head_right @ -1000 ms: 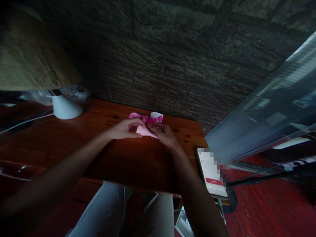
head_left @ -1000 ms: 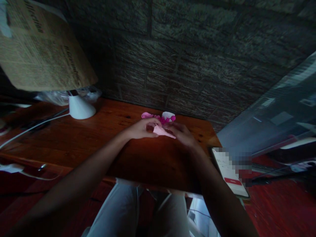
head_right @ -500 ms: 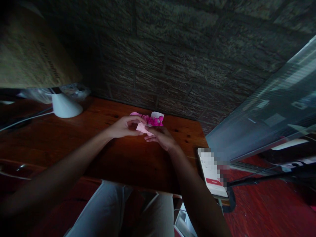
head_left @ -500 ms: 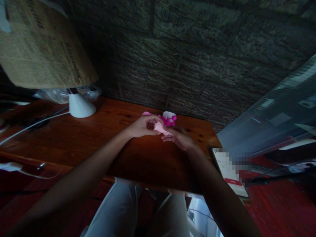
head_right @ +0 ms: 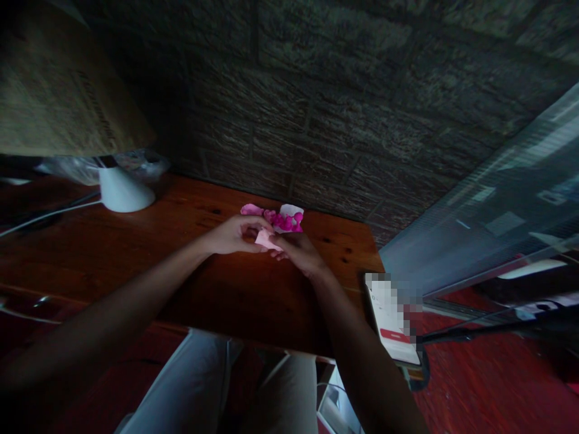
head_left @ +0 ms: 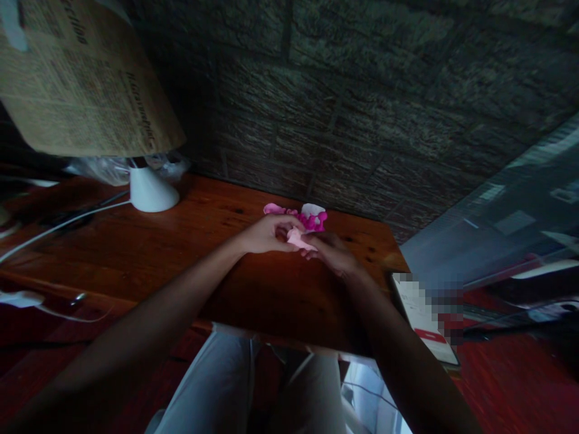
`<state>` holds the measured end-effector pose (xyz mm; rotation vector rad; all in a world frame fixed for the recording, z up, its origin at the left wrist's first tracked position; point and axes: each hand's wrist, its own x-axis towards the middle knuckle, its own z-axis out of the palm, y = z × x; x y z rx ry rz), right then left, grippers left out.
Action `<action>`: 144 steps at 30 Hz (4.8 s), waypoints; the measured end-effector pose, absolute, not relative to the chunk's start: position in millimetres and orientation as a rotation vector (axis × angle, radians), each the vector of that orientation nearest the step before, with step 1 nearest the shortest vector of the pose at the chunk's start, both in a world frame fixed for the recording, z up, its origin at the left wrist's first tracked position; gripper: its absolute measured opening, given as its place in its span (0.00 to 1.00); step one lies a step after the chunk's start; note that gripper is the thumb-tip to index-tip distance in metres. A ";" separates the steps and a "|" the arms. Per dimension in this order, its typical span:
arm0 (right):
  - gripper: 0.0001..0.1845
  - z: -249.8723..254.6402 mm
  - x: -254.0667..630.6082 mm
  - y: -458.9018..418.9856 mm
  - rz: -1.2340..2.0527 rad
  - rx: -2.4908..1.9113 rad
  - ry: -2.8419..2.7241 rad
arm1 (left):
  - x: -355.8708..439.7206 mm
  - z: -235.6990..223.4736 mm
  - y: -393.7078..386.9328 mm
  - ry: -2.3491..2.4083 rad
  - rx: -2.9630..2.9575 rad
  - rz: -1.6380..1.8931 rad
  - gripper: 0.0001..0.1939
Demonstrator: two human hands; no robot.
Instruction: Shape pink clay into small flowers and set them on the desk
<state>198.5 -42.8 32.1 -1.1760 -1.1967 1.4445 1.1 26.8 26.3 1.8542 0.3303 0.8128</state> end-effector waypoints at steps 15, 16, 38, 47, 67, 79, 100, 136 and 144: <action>0.26 32.9 194.5 -41.1 0.900 -1.336 -1.278 | 4.4 29.0 32.4 0.590 1.810 1.292 0.12; 0.27 32.5 193.7 -41.2 0.850 -1.342 -1.277 | 4.6 29.3 32.2 0.617 1.801 1.267 0.11; 0.22 32.0 190.3 -45.3 0.730 -1.286 -1.374 | 11.8 28.3 27.1 0.586 1.711 1.150 0.12; 0.20 32.0 187.7 -46.2 0.606 -1.288 -1.405 | 12.0 26.4 27.8 0.552 1.791 1.247 0.10; 0.18 33.4 186.4 -46.3 0.639 -1.254 -1.406 | 9.7 30.2 27.2 0.491 1.785 1.294 0.11; 0.15 30.1 190.6 -46.7 0.258 -1.220 -1.520 | 11.6 28.4 28.1 0.595 1.720 1.284 0.14; 0.18 29.4 188.6 -44.5 0.683 -1.150 -1.494 | 8.4 31.4 29.2 0.552 1.504 1.178 0.22; 0.13 18.8 200.0 -37.5 0.323 -1.127 -1.701 | 11.5 22.8 24.3 0.353 1.602 1.064 0.22; 0.11 27.1 200.7 -42.3 0.203 -1.132 -1.760 | 12.6 27.3 21.8 0.325 1.668 1.065 0.20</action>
